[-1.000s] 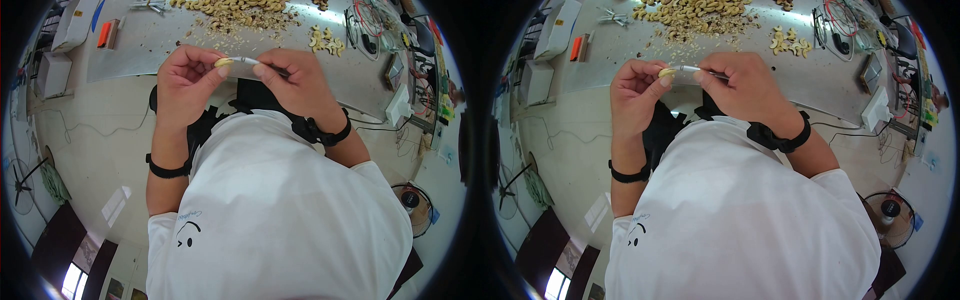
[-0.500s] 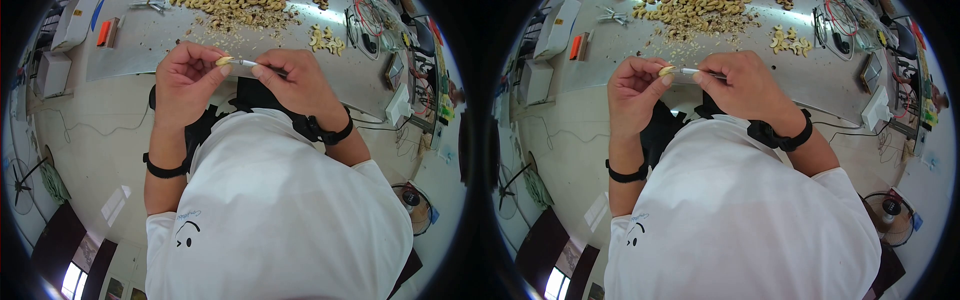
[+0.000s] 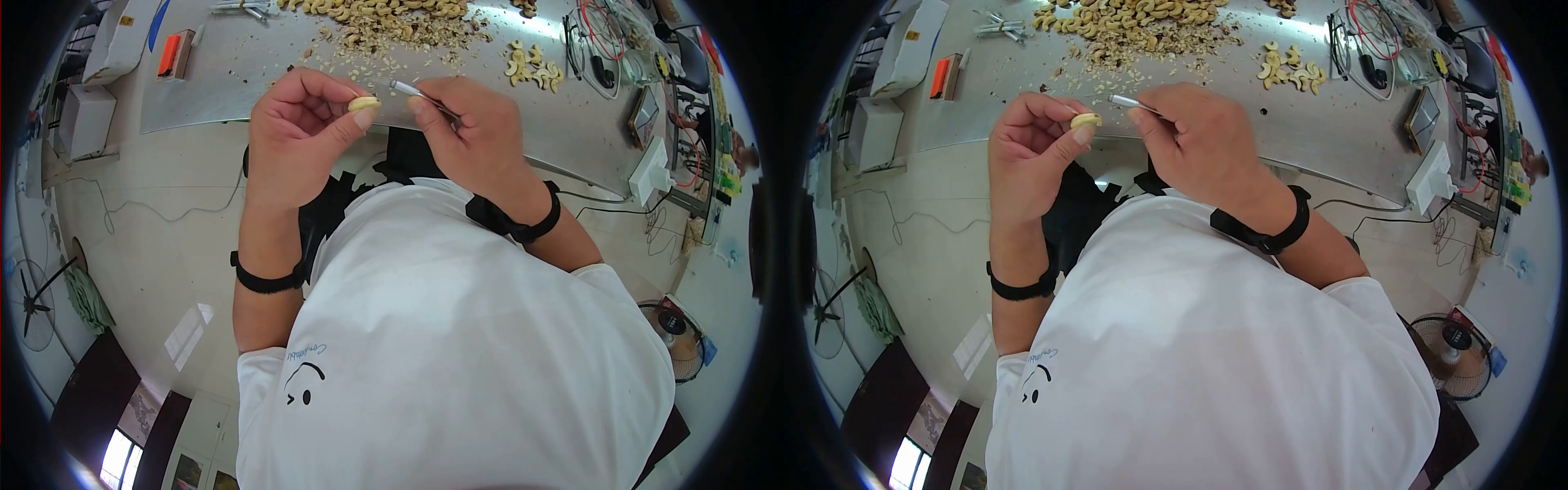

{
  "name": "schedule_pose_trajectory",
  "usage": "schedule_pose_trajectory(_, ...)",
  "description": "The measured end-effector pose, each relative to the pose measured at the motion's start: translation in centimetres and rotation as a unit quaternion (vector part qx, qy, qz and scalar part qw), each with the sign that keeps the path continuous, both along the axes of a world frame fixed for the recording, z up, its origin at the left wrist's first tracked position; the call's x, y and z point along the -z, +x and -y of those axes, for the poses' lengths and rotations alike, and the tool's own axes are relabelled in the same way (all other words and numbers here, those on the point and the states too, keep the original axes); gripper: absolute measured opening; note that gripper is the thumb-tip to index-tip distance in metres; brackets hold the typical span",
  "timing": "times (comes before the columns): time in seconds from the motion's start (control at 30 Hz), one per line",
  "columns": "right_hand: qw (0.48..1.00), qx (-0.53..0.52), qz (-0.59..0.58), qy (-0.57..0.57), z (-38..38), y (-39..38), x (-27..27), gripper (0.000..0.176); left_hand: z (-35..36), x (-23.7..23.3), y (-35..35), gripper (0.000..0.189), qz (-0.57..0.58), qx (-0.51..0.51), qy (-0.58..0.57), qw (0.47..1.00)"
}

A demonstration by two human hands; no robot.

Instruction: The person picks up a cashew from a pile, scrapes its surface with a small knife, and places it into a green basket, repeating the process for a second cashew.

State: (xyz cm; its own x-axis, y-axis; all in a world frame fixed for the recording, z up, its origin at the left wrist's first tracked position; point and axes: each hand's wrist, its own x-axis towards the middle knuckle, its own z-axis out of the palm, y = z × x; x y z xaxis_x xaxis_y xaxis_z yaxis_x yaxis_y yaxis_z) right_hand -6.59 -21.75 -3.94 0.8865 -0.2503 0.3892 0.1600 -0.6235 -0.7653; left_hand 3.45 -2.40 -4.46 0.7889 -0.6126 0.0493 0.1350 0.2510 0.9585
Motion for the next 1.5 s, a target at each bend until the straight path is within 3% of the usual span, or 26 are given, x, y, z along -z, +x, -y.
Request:
schedule_pose_trajectory(0.1, 0.994, -0.032, -0.079, 0.070, 0.4, -0.1, -0.8, 0.011, -0.1, 0.0, -0.1, 0.021, -0.005, -0.004, 0.009, 1.000)
schedule_pose_trajectory(0.3, 0.986, -0.084, -0.118, 0.082, 0.8, -0.2, -1.0, 0.012, -0.1, 1.0, 0.1, 0.021, -0.024, -0.029, -0.028, 0.999)
schedule_pose_trajectory(1.2, 0.978, -0.091, -0.153, 0.110, 1.9, -0.4, -1.1, 0.015, 0.9, 1.2, -0.1, 0.021, -0.059, 0.004, -0.098, 0.993)
schedule_pose_trajectory(1.4, 0.987, -0.068, -0.110, 0.097, 1.4, -0.6, -0.7, 0.014, 0.7, 1.3, -0.1, 0.020, -0.073, 0.024, -0.108, 0.991)
schedule_pose_trajectory(1.5, 0.999, 0.024, -0.019, 0.032, 1.3, -0.2, -0.1, 0.012, 0.6, 1.0, -0.5, 0.021, -0.085, 0.027, -0.116, 0.989)
